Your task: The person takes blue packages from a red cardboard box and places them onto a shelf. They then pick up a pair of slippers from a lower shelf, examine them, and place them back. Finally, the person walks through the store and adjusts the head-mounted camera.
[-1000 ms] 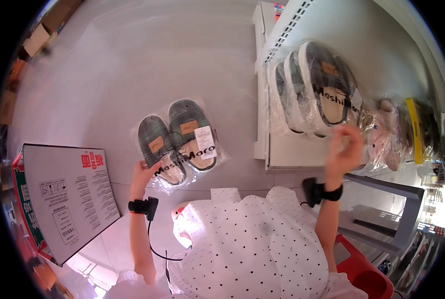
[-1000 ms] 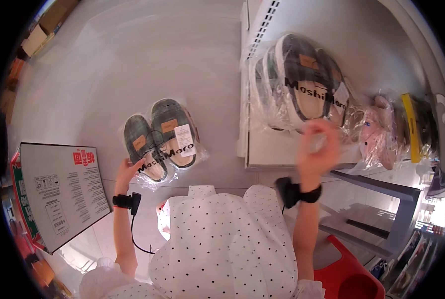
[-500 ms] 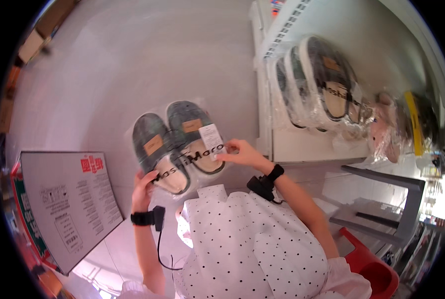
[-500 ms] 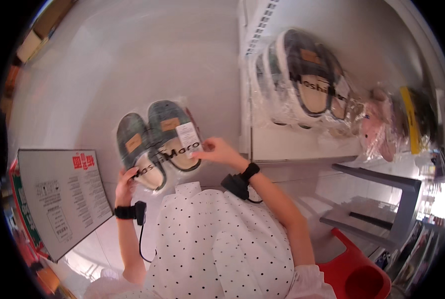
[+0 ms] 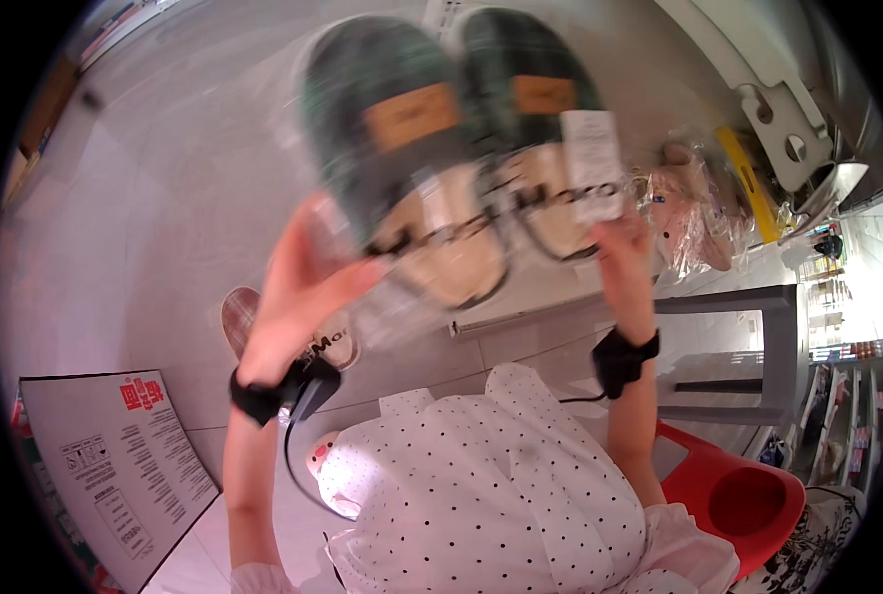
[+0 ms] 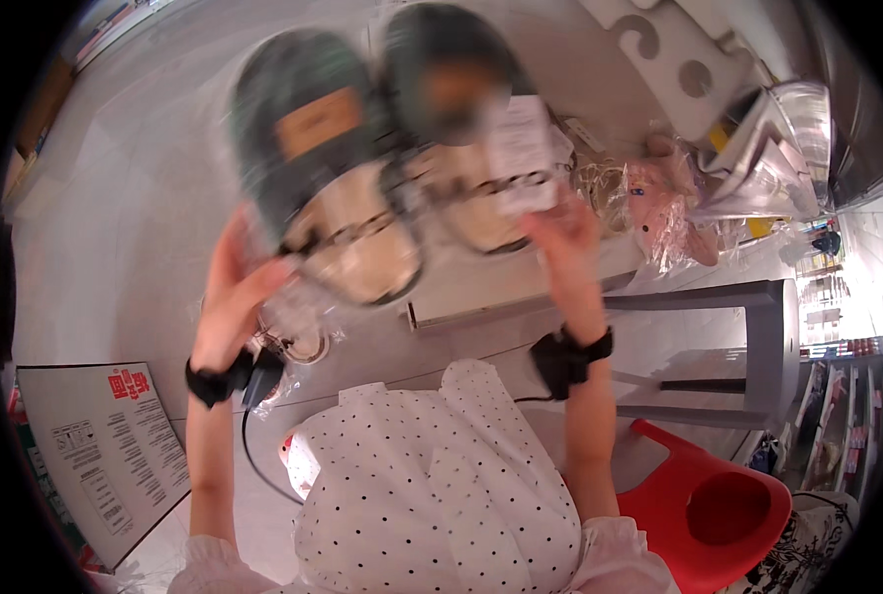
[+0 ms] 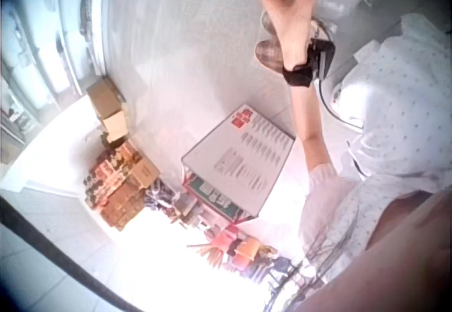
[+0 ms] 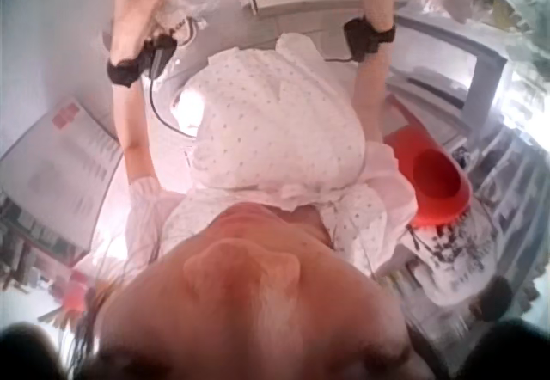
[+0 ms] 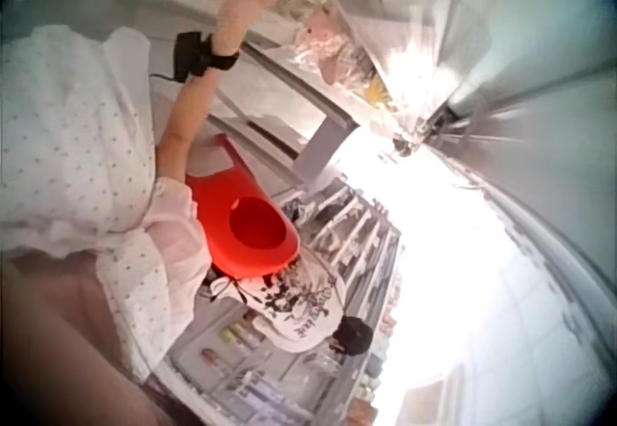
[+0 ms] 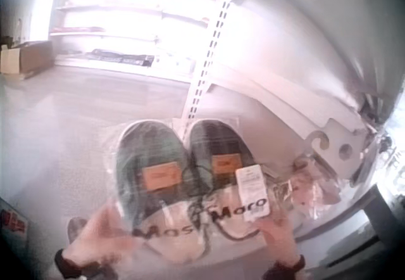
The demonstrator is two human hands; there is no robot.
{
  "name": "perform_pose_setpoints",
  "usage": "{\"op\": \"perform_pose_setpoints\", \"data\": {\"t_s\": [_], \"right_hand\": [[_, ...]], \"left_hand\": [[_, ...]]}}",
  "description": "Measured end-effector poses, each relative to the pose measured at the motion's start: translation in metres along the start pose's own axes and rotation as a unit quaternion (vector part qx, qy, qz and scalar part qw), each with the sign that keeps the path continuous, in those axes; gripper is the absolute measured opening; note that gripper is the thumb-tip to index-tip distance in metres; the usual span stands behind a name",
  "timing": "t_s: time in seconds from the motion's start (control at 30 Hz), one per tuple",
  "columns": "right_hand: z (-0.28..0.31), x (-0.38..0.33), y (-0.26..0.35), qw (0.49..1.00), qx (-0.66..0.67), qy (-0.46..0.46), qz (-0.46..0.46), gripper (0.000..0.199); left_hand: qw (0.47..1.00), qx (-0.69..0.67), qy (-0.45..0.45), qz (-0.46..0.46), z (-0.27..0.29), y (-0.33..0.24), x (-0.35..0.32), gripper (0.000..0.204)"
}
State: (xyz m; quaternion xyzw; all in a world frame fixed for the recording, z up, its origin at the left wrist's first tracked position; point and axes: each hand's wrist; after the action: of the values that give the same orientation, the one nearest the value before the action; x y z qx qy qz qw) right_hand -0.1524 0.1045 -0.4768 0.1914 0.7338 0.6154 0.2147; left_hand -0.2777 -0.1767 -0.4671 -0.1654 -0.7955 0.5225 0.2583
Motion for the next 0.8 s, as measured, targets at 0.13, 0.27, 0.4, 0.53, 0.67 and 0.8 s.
{"op": "perform_pose_setpoints", "data": {"t_s": [0.13, 0.27, 0.4, 0.53, 0.67, 0.8], "right_hand": [[0.088, 0.034, 0.018, 0.991, -0.019, -0.134, -0.009, 0.040], [0.118, 0.054, 0.012, 0.985, -0.071, -0.158, 0.017, 0.029], [0.123, 0.063, 0.001, 0.960, -0.254, -0.097, 0.067, 0.021], [0.127, 0.069, -0.011, 0.973, -0.216, -0.083, -0.006, 0.022], [0.120, 0.083, -0.020, 0.985, 0.098, -0.018, -0.141, 0.025], [0.122, 0.094, -0.025, 0.990, 0.085, 0.001, -0.116, 0.027]], "left_hand": [[0.997, 0.005, 0.081, -0.017, -0.067, 0.022, 0.068, 0.031], [0.995, 0.066, 0.056, -0.039, -0.103, 0.060, 0.108, 0.034], [0.973, 0.218, 0.019, -0.076, -0.103, 0.100, 0.119, 0.041], [0.798, 0.529, -0.093, -0.273, -0.097, 0.123, 0.103, 0.057], [0.979, 0.175, -0.041, -0.100, -0.094, 0.128, 0.104, 0.077], [0.992, 0.119, 0.009, -0.035, -0.086, 0.129, 0.105, 0.081]]}}
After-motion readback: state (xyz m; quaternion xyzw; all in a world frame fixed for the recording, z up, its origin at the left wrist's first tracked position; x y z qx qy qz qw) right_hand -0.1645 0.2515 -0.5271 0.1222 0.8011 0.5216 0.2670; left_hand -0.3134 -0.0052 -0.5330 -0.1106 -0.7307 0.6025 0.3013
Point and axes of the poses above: each hand's wrist, its own x-axis towards the middle knuckle, its own z-axis out of the back of the hand, y = z × x, and after that the axes turned 14 degrees about -z, right-handed
